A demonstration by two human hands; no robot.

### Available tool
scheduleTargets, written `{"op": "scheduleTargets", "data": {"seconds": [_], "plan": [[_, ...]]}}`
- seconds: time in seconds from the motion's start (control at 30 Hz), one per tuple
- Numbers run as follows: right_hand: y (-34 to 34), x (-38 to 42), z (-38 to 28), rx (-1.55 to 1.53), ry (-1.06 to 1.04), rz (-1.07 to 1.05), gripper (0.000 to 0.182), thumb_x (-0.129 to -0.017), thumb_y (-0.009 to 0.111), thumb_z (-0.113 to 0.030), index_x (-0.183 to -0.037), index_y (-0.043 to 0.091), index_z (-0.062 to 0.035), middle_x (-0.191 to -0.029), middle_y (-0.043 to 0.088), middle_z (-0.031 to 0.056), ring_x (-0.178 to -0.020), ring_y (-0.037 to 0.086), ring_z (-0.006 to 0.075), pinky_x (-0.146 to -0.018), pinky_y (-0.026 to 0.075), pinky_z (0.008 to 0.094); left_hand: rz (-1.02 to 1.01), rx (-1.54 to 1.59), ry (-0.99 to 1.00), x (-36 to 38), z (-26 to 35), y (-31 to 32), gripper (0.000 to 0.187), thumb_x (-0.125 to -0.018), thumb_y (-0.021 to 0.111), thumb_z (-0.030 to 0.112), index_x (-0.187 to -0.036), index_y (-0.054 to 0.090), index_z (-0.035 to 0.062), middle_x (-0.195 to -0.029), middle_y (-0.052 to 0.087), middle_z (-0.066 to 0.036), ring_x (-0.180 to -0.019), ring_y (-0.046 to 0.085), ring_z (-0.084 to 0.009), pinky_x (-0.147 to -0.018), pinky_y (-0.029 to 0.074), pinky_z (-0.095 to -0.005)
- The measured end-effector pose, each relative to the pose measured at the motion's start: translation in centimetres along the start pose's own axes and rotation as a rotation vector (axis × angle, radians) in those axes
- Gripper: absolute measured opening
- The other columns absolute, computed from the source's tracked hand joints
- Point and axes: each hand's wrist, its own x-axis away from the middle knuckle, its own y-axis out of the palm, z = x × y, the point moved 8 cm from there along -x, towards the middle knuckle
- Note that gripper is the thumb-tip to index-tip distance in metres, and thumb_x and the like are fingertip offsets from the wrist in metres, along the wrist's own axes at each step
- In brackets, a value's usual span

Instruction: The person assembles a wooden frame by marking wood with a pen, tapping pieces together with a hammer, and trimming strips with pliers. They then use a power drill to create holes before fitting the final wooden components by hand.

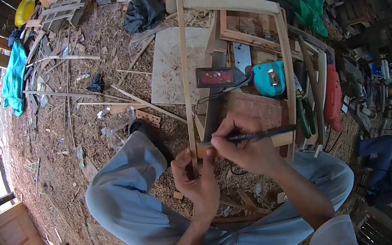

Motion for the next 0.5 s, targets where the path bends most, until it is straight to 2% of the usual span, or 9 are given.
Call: {"op": "scheduleTargets", "data": {"seconds": [0.07, 0.3, 0.5], "plan": [[0.36, -0.19, -0.79, 0.165, -0.168, 0.005, 0.016, -0.082, 0.068, -0.009, -0.077, 0.056, 0.0001, -0.064, 0.061, 0.0055, -0.057, 0.058, 0.0081, -0.051, 0.044, 0.0253, 0.008, -0.001, -0.011, 0.14, -0.03, -0.01, 0.028, -0.084, 0.064, -0.009, -0.095, 0.041, 0.0035, -0.103, 0.057, -0.009, -0.089, 0.056, -0.0093, -0.078, 0.045, -0.0223], [0.37, -0.61, -0.30, 0.135, -0.148, -0.031, 0.019, -0.081, 0.069, -0.009, -0.074, 0.053, -0.0012, -0.060, 0.058, 0.0069, -0.054, 0.059, 0.0107, -0.049, 0.043, 0.0274, 0.031, 0.050, -0.097, 0.16, -0.12, 0.02, 0.030, -0.084, 0.063, -0.010, -0.093, 0.037, 0.0046, -0.104, 0.056, -0.010, -0.090, 0.055, -0.0097, -0.080, 0.043, -0.0225], [0.69, -0.63, -0.43, 0.167, -0.099, -0.057, 0.019, -0.081, 0.069, -0.010, -0.075, 0.054, -0.0011, -0.061, 0.058, 0.0058, -0.054, 0.057, 0.0081, -0.048, 0.042, 0.0259, 0.028, 0.068, -0.076, 0.28, -0.27, -0.04, 0.031, -0.084, 0.062, -0.010, -0.094, 0.037, 0.0046, -0.105, 0.054, -0.010, -0.091, 0.055, -0.0097, -0.080, 0.043, -0.0228]]}}
